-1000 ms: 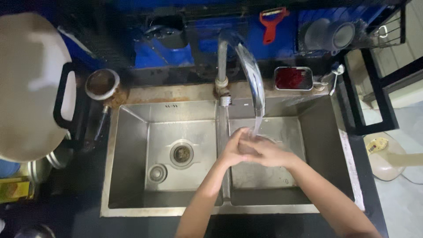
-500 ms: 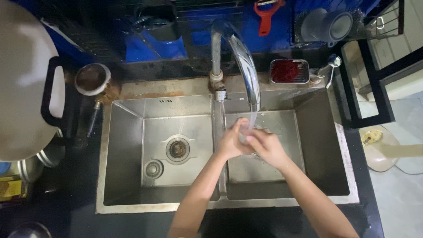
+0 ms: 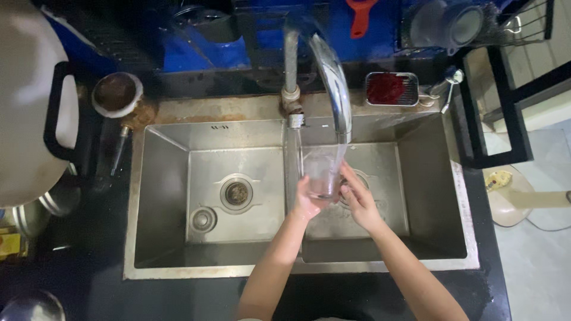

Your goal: The person washes a white bowl and a floral plate under running water, then places them on a dish rack. They rinse and wring a blue cloth, wipe the sink and countertop, and later wipe a dining table. A clear glass is rinsed and placed on the rack. The person also moves a red bottle and a notebook on the table.

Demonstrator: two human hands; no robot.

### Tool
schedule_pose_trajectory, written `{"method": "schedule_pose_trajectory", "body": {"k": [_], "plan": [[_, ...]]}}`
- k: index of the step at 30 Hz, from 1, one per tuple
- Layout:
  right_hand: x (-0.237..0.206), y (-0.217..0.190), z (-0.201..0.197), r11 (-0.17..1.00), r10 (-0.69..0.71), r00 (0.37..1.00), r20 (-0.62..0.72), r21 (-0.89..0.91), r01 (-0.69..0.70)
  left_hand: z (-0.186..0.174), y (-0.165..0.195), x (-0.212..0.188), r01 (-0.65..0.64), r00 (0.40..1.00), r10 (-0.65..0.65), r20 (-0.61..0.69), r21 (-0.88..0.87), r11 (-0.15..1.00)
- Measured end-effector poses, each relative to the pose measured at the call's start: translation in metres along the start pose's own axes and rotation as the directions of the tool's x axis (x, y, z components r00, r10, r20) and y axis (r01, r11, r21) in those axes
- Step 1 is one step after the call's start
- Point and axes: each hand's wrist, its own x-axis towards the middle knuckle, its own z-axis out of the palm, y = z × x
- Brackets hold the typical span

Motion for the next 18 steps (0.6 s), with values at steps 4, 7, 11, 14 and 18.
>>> {"method": "schedule_pose_trajectory", "body": {"k": [4, 7, 11, 14, 18], "plan": [[0.001, 0.015, 0.01, 0.989, -0.059, 0.997, 0.058, 0.138, 0.05, 0.002, 0.018, -0.014, 0.083, 0.988, -0.061, 0.139, -0.155, 0.984], [-0.004, 0.027, 0.018, 0.862, 0.311, 0.942, -0.124, 0.455, -0.225, -0.003, 0.021, -0.016, 0.065, 0.997, -0.072, 0.024, 0.204, 0.977], [-0.008, 0.04, 0.006, 0.85, 0.375, 0.897, -0.232, 0.473, -0.233, -0.005, 0.006, -0.01, 0.122, 0.989, -0.05, -0.138, 0.586, 0.801], [-0.001, 0.047, -0.018, 0.875, 0.371, 0.882, -0.292, 0.427, -0.227, 0.008, -0.001, -0.004, 0.066, 0.991, 0.036, -0.126, 0.721, 0.69], [0.006, 0.048, -0.04, 0.869, 0.377, 0.853, -0.361, 0.456, -0.192, 0.055, 0.016, 0.009, -0.105, 0.979, 0.202, 0.028, 0.919, 0.381]]}}
